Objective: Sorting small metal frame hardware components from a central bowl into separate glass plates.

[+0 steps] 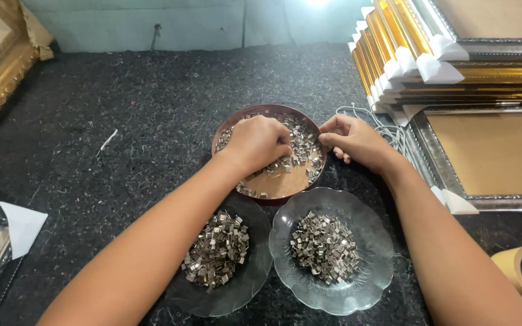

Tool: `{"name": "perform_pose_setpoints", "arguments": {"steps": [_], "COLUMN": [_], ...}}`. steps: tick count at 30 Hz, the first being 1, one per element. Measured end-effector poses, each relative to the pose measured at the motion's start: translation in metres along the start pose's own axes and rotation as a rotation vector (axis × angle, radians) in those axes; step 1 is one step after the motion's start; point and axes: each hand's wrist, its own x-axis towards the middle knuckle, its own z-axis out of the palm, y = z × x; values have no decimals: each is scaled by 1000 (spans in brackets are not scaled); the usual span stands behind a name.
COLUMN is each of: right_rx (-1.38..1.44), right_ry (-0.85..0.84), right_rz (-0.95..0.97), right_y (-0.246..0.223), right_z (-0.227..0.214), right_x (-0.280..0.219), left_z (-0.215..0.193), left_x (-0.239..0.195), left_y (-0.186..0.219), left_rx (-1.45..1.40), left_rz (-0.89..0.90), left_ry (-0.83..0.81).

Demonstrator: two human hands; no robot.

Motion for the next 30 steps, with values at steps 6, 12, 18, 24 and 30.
{"name": "perform_pose_setpoints", "arguments": {"steps": [6,12,18,24,30], "right_rx": [13,34,46,54,47], "right_ry": [-7,-3,-14,-14,-22], "right_rz": [-12,-12,-24,-29,-39], "right_y": [-4,-2,2,5,5], "right_z": [0,1,0,-2,-2], "right_x": [-4,-3,-1,1,2], "left_z": [-10,-27,-19,-14,-57], "left_x": [-5,-18,-9,-14,-29], "left_y": [0,1,7,-4,23], "left_rx": [-17,-40,43,29,-48], "left_rz": [-89,-78,-93,9,316], "left_ry": [-79,-51,-95,-40,-229]}}
